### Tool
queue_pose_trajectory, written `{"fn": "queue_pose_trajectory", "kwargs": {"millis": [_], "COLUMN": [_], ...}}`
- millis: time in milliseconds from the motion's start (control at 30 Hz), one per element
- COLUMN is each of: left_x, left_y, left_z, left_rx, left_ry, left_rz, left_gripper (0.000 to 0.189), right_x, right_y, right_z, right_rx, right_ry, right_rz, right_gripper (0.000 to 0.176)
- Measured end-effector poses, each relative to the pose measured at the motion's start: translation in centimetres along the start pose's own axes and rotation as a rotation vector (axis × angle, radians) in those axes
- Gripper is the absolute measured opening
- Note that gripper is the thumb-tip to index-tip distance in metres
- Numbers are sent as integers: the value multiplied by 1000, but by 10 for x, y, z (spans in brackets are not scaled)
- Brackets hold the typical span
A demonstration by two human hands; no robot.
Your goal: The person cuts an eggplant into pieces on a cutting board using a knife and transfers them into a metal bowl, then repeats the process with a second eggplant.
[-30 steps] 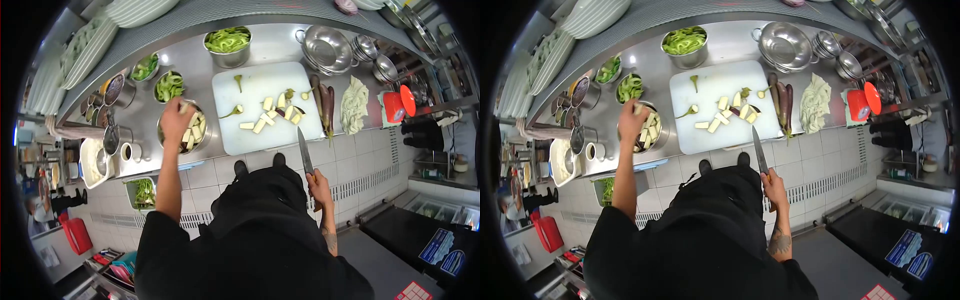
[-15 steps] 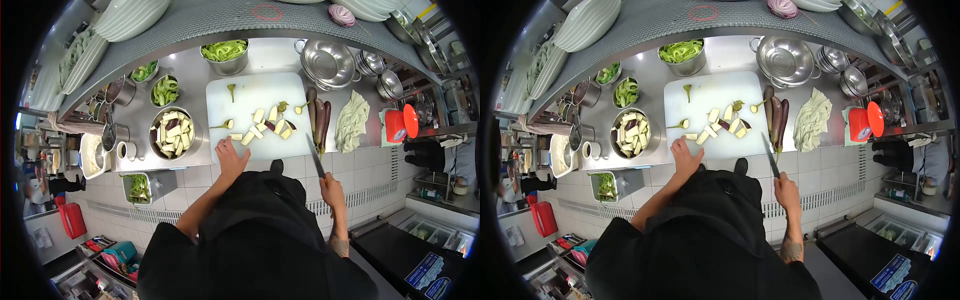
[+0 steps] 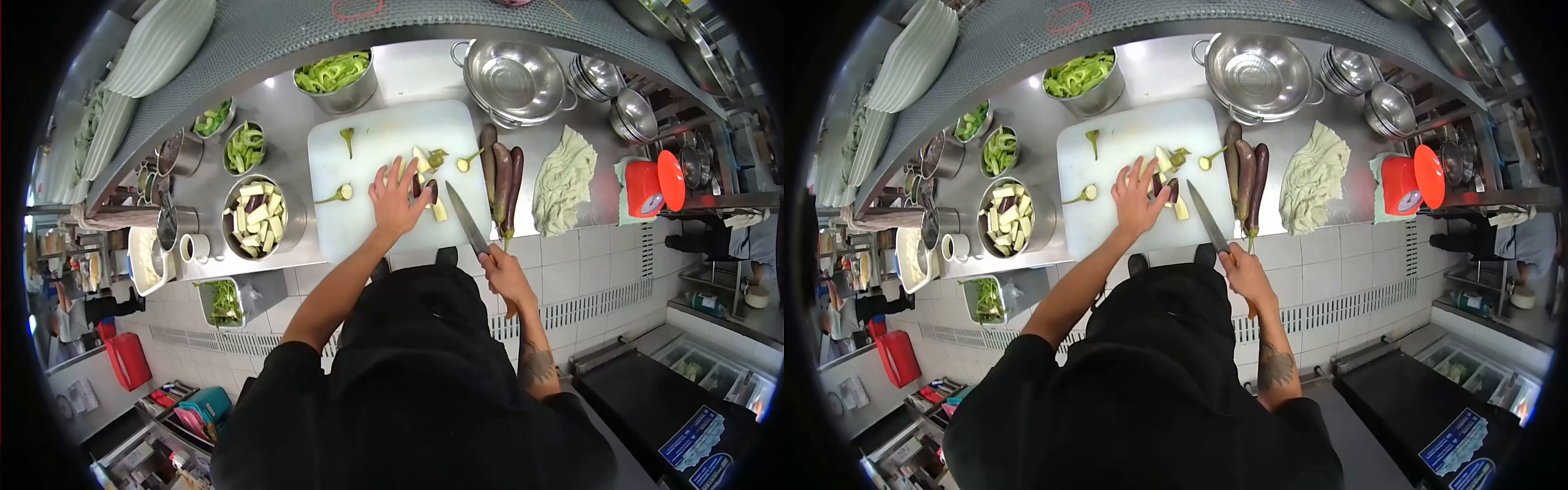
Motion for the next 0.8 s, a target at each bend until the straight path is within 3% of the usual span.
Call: {"fn": "queue_pose_trajectory", "kwargs": {"millis": [67,200,333,433,667,800], "left_x": [-4,-14,-19,-8,-2,31], "left_y": [-2,1,17,23,21,10], "left_z": [8,37,36,29,16,19], "left_rx": [23,20,63,41,-58,-107], "left_ry": [23,-47,-76,39,217,280], "left_rz": [-4,-41,25,139,185,280], "left_gripper": [65,66,54,45,44,43], "right_x": [-18,-62,-100,-118,-119,-111], "right_y": [1,1,11,17,21,29], "right_z": [14,8,-6,-13,-29,-60], "right_rx": [-276,-359,-412,-403,-376,-274], "right_ry": [-332,-569,-688,-718,-662,-608], "right_rz": [-156,-244,-225,-241,-295,-273], "right_gripper": [24,25,20,19,18,18]}}
Point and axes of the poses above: each hand's wrist, its own y-axis away from the middle knuckle, its own x-axis out of the back of the hand, z = x × y, the point moved 8 cm from there along -y, towards the middle knuckle, and after that the axes turned 12 degrees about z, right-handed, at the moved point
